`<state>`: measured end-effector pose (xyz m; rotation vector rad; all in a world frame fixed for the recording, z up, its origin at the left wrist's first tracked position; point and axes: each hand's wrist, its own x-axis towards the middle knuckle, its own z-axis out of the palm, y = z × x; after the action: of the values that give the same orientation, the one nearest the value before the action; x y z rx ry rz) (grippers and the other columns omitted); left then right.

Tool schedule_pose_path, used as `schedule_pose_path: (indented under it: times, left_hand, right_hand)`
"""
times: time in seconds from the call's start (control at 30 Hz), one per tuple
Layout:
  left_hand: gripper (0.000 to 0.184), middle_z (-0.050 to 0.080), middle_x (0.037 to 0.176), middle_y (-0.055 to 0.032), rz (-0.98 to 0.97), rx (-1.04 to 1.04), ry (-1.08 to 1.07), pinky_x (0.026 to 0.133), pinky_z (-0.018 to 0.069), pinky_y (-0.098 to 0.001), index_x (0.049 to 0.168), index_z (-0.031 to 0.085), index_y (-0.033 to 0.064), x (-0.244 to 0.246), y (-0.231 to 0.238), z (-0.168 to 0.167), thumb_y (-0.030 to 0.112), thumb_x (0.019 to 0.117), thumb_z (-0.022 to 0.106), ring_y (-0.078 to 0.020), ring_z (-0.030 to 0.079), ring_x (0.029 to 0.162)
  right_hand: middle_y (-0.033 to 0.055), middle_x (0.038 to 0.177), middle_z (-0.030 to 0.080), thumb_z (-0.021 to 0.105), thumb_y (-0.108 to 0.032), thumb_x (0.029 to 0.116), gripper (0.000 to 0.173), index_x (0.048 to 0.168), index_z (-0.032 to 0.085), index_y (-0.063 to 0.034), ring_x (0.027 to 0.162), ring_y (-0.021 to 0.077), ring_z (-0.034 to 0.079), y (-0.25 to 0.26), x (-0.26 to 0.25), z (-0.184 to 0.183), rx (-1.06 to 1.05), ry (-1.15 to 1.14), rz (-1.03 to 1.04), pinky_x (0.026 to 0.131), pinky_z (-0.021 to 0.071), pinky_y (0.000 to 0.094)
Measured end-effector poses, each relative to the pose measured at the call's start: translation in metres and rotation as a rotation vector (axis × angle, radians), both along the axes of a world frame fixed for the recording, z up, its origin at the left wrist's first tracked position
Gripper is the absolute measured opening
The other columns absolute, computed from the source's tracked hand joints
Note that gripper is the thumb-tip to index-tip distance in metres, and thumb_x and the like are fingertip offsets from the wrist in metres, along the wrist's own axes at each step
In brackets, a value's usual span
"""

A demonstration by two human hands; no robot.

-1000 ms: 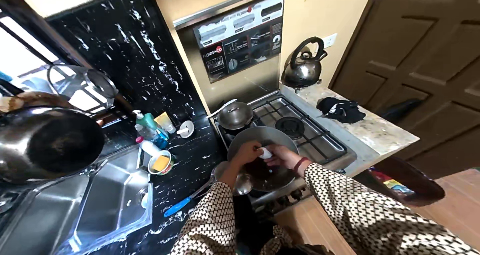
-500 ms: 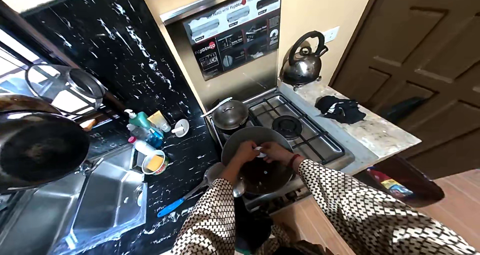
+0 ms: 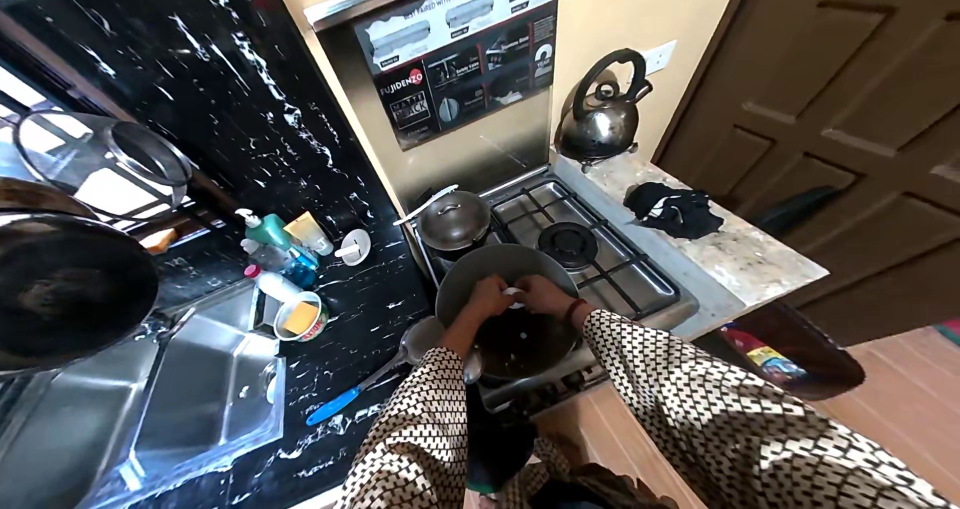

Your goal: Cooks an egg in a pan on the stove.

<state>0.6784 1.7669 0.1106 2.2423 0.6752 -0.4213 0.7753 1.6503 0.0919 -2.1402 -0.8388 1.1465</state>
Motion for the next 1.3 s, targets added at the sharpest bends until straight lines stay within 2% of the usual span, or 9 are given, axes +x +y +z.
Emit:
schedule_pose_path:
  times: [0.33,0.57,0.97,1.3]
  left_hand:
    - [0.044,0.059,0.134,-0.0283,-0.005,-0.023,0.013,0.109,0.0444,-0.0494,0.136,0.055,-0.0077,0.002,0.0,-0.01,0.016,0.1001,0.065,-0.0368,0.058,0.127]
    - [0.044,0.059,0.134,-0.0288,-0.009,-0.012,-0.002,0.11,0.0439,-0.0497,0.135,0.056,-0.0079,0.005,0.0,-0.01,0.016,0.0998,0.065,-0.0374,0.057,0.127]
    - [0.043,0.059,0.133,-0.0286,-0.012,-0.028,-0.033,0.11,0.0441,-0.0474,0.135,0.055,-0.0087,0.014,0.001,-0.008,0.015,0.1001,0.065,-0.0365,0.058,0.126]
    - [0.045,0.059,0.133,-0.028,0.034,-0.052,-0.046,0.109,0.045,-0.0472,0.136,0.054,-0.0076,0.013,0.0,-0.01,0.016,0.0998,0.066,-0.0356,0.059,0.125]
  right_hand:
    - [0.0294,0.127,0.061,0.057,-0.02,0.1046,0.038,0.132,0.058,0.0069,0.115,0.0393,0.062,-0.001,0.001,-0.006,-0.025,-0.047,0.045,0.101,0.0468,0.054]
    - [0.0289,0.127,0.062,0.057,-0.021,0.1048,0.038,0.131,0.06,0.0063,0.116,0.0396,0.062,0.002,0.007,-0.01,-0.014,-0.068,0.076,0.102,0.0462,0.0542]
    - [0.031,0.13,0.06,0.057,-0.019,0.1043,0.038,0.13,0.06,0.0087,0.125,0.0418,0.057,0.0,0.013,0.007,-0.032,-0.175,0.134,0.108,0.0413,0.0554]
    - [0.031,0.13,0.06,0.058,-0.019,0.104,0.038,0.131,0.059,0.0086,0.125,0.0431,0.057,0.0,0.013,0.007,-0.023,-0.175,0.142,0.108,0.0409,0.0563]
